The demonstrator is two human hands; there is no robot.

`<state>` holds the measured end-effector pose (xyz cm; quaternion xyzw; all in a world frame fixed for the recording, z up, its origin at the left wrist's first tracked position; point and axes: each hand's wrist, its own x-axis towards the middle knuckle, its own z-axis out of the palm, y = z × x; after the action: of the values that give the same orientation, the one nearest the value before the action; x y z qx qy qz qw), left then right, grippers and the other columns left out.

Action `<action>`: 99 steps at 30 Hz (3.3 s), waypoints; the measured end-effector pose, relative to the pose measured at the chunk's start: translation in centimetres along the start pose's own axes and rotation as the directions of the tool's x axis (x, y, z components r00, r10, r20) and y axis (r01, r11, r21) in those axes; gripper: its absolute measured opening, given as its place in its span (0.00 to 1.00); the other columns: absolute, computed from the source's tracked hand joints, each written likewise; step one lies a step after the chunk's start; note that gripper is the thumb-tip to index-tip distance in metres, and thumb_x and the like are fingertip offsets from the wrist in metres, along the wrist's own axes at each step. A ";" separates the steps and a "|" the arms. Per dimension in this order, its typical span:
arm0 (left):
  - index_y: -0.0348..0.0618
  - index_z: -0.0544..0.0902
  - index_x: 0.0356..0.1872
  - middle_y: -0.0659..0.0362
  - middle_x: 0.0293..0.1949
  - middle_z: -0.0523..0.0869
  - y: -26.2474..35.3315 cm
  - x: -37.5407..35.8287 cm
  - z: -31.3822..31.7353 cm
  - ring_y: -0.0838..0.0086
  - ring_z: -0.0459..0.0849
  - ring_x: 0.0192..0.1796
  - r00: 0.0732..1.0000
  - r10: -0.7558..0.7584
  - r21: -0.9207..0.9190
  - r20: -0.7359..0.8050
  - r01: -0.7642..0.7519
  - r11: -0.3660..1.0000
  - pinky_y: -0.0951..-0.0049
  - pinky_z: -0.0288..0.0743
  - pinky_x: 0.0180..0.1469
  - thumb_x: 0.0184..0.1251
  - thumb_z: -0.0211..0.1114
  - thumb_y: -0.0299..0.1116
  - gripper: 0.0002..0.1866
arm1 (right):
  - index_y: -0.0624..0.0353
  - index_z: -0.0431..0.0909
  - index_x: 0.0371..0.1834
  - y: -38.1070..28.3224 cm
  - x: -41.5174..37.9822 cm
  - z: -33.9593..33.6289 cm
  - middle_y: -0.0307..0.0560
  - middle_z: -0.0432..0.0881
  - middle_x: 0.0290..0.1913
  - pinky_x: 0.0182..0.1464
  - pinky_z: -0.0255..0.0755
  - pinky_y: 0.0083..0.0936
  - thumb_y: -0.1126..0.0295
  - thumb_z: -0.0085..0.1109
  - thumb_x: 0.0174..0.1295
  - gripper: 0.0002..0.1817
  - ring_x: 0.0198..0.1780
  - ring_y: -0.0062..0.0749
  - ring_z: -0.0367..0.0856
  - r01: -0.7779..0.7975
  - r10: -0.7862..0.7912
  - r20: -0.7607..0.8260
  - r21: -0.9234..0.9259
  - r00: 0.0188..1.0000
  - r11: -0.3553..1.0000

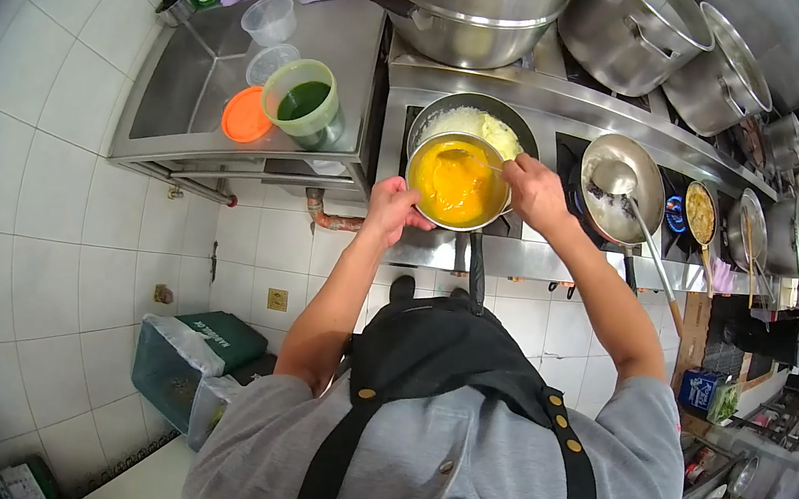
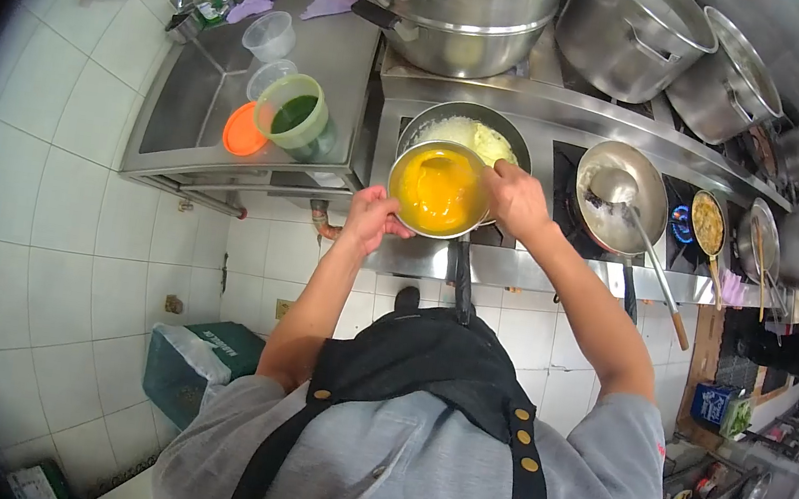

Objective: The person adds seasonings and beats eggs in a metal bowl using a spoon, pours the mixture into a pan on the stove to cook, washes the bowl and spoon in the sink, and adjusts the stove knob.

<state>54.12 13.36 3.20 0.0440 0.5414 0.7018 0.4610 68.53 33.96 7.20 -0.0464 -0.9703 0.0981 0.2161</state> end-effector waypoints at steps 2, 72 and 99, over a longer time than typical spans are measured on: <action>0.40 0.64 0.20 0.47 0.23 0.77 -0.2 0.1 -0.3 0.56 0.81 0.19 1.000 0.004 -0.002 0.003 -0.004 1.000 0.63 0.79 0.15 0.54 0.53 0.18 0.09 | 0.59 0.71 0.27 0.8 0.4 -0.5 0.51 0.72 0.26 0.28 0.72 0.40 0.74 0.53 0.48 0.03 0.29 0.49 0.76 0.010 -0.010 0.002 -0.012 1.000 1.000; 0.38 0.67 0.23 0.48 0.26 0.79 6.4 3.0 2.6 0.60 0.84 0.23 0.986 0.166 0.188 -0.014 -0.160 0.969 0.68 0.83 0.19 0.54 0.54 0.18 0.07 | 0.61 0.72 0.30 2.2 1.9 -3.2 0.54 0.76 0.28 0.35 0.71 0.44 0.74 0.55 0.54 0.04 0.32 0.54 0.76 -0.127 0.145 -0.102 0.167 0.984 0.978; 0.40 0.65 0.18 0.57 0.21 0.71 6.7 6.3 0.2 0.67 0.77 0.16 0.974 0.177 0.505 -0.143 -0.082 0.859 0.68 0.78 0.12 0.52 0.55 0.19 0.10 | 0.63 0.80 0.29 5.8 -2.7 4.5 0.62 0.82 0.34 0.44 0.76 0.40 0.70 0.51 0.52 0.09 0.39 0.51 0.82 -0.516 0.540 0.325 -0.163 0.777 0.841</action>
<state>46.62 17.95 5.95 0.1322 0.7395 0.5695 0.3337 69.33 38.45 0.84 -0.3047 -0.9435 0.1302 -0.0019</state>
